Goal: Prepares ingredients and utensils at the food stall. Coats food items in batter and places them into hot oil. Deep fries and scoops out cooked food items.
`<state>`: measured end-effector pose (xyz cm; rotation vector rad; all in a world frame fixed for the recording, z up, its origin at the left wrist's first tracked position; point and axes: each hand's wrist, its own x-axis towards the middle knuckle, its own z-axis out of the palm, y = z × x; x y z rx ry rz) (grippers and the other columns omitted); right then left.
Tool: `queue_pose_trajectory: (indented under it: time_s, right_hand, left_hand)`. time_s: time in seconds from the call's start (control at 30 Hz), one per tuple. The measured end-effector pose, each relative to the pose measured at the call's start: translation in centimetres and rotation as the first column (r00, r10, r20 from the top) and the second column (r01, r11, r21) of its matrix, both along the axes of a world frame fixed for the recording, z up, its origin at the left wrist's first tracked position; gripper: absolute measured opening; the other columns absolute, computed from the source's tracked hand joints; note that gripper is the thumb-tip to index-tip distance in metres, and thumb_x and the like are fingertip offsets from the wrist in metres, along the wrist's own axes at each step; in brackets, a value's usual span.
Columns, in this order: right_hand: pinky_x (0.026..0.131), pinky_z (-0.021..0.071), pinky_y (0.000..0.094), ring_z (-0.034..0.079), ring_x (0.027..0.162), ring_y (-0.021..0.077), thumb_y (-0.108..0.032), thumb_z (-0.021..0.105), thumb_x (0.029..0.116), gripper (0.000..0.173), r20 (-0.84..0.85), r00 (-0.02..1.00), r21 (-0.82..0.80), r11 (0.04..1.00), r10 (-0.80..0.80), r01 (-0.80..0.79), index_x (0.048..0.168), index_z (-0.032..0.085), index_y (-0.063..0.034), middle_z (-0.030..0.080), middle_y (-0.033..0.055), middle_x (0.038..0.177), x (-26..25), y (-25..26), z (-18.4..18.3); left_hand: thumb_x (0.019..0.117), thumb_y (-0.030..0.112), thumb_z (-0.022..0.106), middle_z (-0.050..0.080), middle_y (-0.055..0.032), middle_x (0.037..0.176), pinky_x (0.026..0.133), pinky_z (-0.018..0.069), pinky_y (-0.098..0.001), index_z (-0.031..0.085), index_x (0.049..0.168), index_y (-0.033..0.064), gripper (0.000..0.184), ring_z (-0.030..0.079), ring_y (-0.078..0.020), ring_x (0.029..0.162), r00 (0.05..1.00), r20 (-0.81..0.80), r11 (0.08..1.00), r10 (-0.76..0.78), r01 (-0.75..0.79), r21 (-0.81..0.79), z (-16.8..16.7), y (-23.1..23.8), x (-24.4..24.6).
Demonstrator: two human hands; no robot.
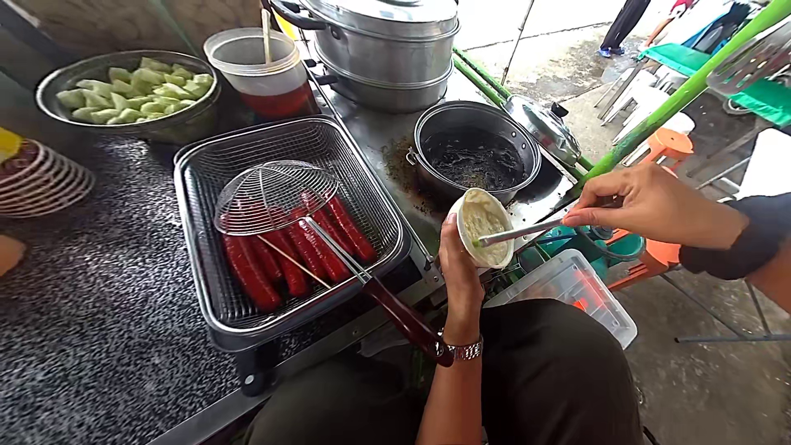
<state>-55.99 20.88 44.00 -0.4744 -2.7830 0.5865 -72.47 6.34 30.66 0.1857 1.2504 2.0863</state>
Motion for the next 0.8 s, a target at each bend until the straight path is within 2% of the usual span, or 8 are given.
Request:
queue_pose_trajectory:
  time_s: [0.1,0.2,0.3,0.37,0.4,0.53,0.73,0.8]
  right_hand:
    - [0.038,0.0298,0.0146,0.040,0.041,0.0025,-0.013,0.067,0.0979,0.028,0.112,0.958,-0.579,0.766,-0.264,0.279,0.070,0.065,-0.0084,0.055,-0.0010,0.055,0.1,0.6,-0.9]
    - [0.036,0.0245,0.0134,0.033,0.038,-0.0008,-0.018,0.056,0.1047,0.029,0.198,0.884,-0.752,0.512,-0.423,0.414,0.080,0.068,-0.0073,0.053,-0.0032,0.055,-0.2,3.2,-2.7]
    - [0.050,0.0366,0.0248,0.044,0.051,0.0055,-0.025,0.068,0.0995,0.025,0.120,0.840,-0.368,0.762,-0.529,0.533,0.082,0.068,-0.0080,0.057,-0.0024,0.063,-1.3,5.5,-4.6]
    - [0.067,0.0465,0.0565,0.063,0.074,0.0318,-0.030,0.071,0.0979,0.031,0.031,0.862,0.001,0.863,-0.505,0.506,0.090,0.071,0.0001,0.067,0.0160,0.080,-1.6,5.9,-5.6]
    - [0.069,0.0476,0.0633,0.067,0.084,0.0405,-0.029,0.070,0.0989,0.032,-0.025,0.887,0.178,0.871,-0.462,0.459,0.093,0.072,0.0018,0.069,0.0213,0.088,-1.7,5.8,-6.2]
    - [0.064,0.0521,0.0580,0.068,0.088,0.0482,-0.026,0.058,0.1029,0.035,-0.167,0.969,0.654,0.715,-0.181,0.246,0.094,0.070,0.0047,0.069,0.0263,0.093,-1.7,6.5,-8.1]
    - [0.063,0.0485,0.0555,0.066,0.086,0.0463,-0.020,0.057,0.1028,0.027,-0.179,0.978,0.772,0.601,-0.108,0.207,0.096,0.073,0.0009,0.070,0.0233,0.097,-2.0,6.5,-8.5]
    - [0.064,0.0486,0.0565,0.067,0.087,0.0469,-0.021,0.058,0.1022,0.028,-0.188,0.974,0.723,0.654,-0.124,0.223,0.096,0.072,0.0022,0.070,0.0244,0.097,-2.1,6.3,-8.0]
  left_hand:
    - [0.1059,0.052,0.036,0.068,-0.0085,0.118,0.083,0.0589,-0.0384,0.055,0.141,0.0183,0.052,0.068,-0.0185,0.103,1.000,-0.010,1.000,0.000,0.000,-0.022,-0.3,0.2,0.0]
    - [0.1065,0.052,0.033,0.069,-0.0104,0.117,0.081,0.0596,-0.0438,0.060,0.134,0.0177,0.052,0.069,-0.0228,0.103,0.998,0.050,0.999,0.028,-0.026,-0.026,-0.4,0.4,0.0]
    - [0.1069,0.054,0.027,0.068,-0.0120,0.115,0.073,0.0599,-0.0426,0.055,0.138,0.0208,0.054,0.070,-0.0245,0.097,0.991,0.125,0.998,0.038,-0.032,-0.049,-0.1,0.3,0.2]
    - [0.1070,0.054,0.025,0.068,-0.0121,0.114,0.069,0.0596,-0.0405,0.052,0.140,0.0232,0.053,0.071,-0.0243,0.094,0.986,0.161,0.998,0.040,-0.033,-0.044,0.3,0.1,0.1]
    - [0.1070,0.055,0.025,0.069,-0.0118,0.113,0.069,0.0600,-0.0403,0.054,0.138,0.0231,0.053,0.071,-0.0241,0.094,0.984,0.176,0.999,0.041,-0.036,-0.036,0.5,0.1,0.1]
    - [0.1069,0.056,0.025,0.069,-0.0110,0.112,0.070,0.0606,-0.0401,0.056,0.134,0.0219,0.054,0.072,-0.0236,0.094,0.977,0.208,0.999,0.040,-0.036,-0.024,0.7,0.0,0.1]
    - [0.1070,0.057,0.024,0.070,-0.0112,0.114,0.070,0.0612,-0.0415,0.056,0.134,0.0225,0.054,0.072,-0.0248,0.096,0.974,0.225,0.999,0.037,-0.036,-0.007,0.9,0.0,0.1]
    - [0.1069,0.058,0.024,0.069,-0.0117,0.115,0.071,0.0606,-0.0422,0.056,0.135,0.0225,0.055,0.071,-0.0256,0.097,0.971,0.238,0.999,0.035,-0.035,-0.003,1.0,-0.1,0.0]
